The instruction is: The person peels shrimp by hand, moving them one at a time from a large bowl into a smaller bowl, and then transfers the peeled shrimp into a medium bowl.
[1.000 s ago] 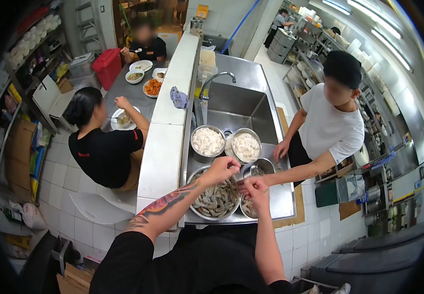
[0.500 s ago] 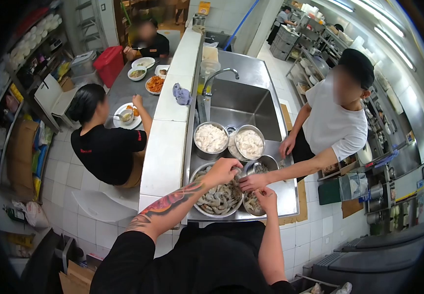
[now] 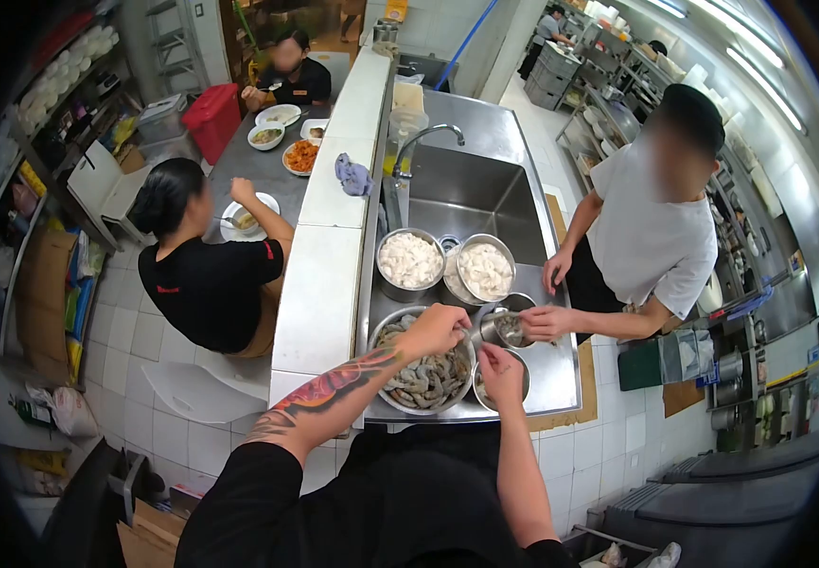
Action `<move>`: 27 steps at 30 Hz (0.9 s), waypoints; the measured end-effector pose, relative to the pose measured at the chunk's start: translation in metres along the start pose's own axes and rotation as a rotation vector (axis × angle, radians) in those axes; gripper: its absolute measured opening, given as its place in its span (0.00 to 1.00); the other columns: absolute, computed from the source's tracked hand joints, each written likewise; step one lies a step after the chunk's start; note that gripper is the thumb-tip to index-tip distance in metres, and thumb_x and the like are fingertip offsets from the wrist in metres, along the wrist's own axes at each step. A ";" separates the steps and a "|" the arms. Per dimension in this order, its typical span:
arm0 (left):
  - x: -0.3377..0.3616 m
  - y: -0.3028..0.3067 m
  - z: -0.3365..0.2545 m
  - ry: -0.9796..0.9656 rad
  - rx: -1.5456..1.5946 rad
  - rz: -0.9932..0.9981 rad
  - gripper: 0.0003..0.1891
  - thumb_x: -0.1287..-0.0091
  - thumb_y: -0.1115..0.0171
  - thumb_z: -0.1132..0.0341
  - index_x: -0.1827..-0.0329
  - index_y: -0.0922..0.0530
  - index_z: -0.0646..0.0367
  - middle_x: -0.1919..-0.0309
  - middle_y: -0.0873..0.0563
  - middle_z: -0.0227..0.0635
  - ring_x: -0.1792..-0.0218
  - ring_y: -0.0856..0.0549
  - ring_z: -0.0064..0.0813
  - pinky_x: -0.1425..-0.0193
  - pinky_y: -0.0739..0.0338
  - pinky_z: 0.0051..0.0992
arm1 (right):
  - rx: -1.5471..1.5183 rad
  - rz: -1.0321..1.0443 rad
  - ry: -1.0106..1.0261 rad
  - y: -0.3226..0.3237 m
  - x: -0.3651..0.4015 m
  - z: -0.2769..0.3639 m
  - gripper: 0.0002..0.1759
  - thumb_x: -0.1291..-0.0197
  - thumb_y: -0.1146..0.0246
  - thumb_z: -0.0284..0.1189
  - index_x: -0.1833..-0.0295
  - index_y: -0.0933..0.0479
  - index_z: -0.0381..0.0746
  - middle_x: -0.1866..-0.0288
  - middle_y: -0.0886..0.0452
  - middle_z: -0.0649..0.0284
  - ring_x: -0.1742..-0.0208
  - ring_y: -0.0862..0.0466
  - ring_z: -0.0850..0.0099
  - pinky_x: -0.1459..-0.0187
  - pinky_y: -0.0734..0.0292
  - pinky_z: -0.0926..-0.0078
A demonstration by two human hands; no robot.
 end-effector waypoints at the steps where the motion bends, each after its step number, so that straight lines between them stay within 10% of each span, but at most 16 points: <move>1: 0.000 0.002 -0.003 0.037 0.018 0.012 0.09 0.39 0.33 0.74 0.56 0.14 0.64 0.64 0.09 0.48 0.62 0.09 0.45 0.54 0.16 0.36 | -0.216 -0.014 0.023 -0.006 -0.002 0.013 0.16 0.34 0.32 0.27 0.43 0.16 0.31 0.58 0.09 0.51 0.60 0.09 0.70 0.54 0.16 0.72; 20: -0.001 0.010 -0.004 0.079 0.055 0.007 0.11 0.41 0.28 0.69 0.59 0.13 0.68 0.69 0.09 0.47 0.67 0.08 0.34 0.60 0.15 0.30 | -0.135 -0.029 0.042 -0.022 -0.023 0.045 0.15 0.34 0.38 0.25 0.46 0.16 0.28 0.66 0.09 0.52 0.66 0.09 0.69 0.60 0.15 0.70; 27: -0.003 0.001 0.003 0.161 0.284 0.123 0.11 0.35 0.27 0.70 0.53 0.12 0.67 0.65 0.08 0.36 0.65 0.12 0.19 0.59 0.16 0.23 | -0.862 0.111 -0.239 -0.034 -0.016 0.021 0.12 0.28 0.41 0.24 0.47 0.17 0.28 0.62 0.11 0.57 0.67 0.10 0.71 0.61 0.11 0.74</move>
Point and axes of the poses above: each hand's wrist, its own x-axis away from the middle knuckle, its own y-axis out of the back of the hand, z = x × y, the point moved 7 cm from there along -x, towards the middle knuckle
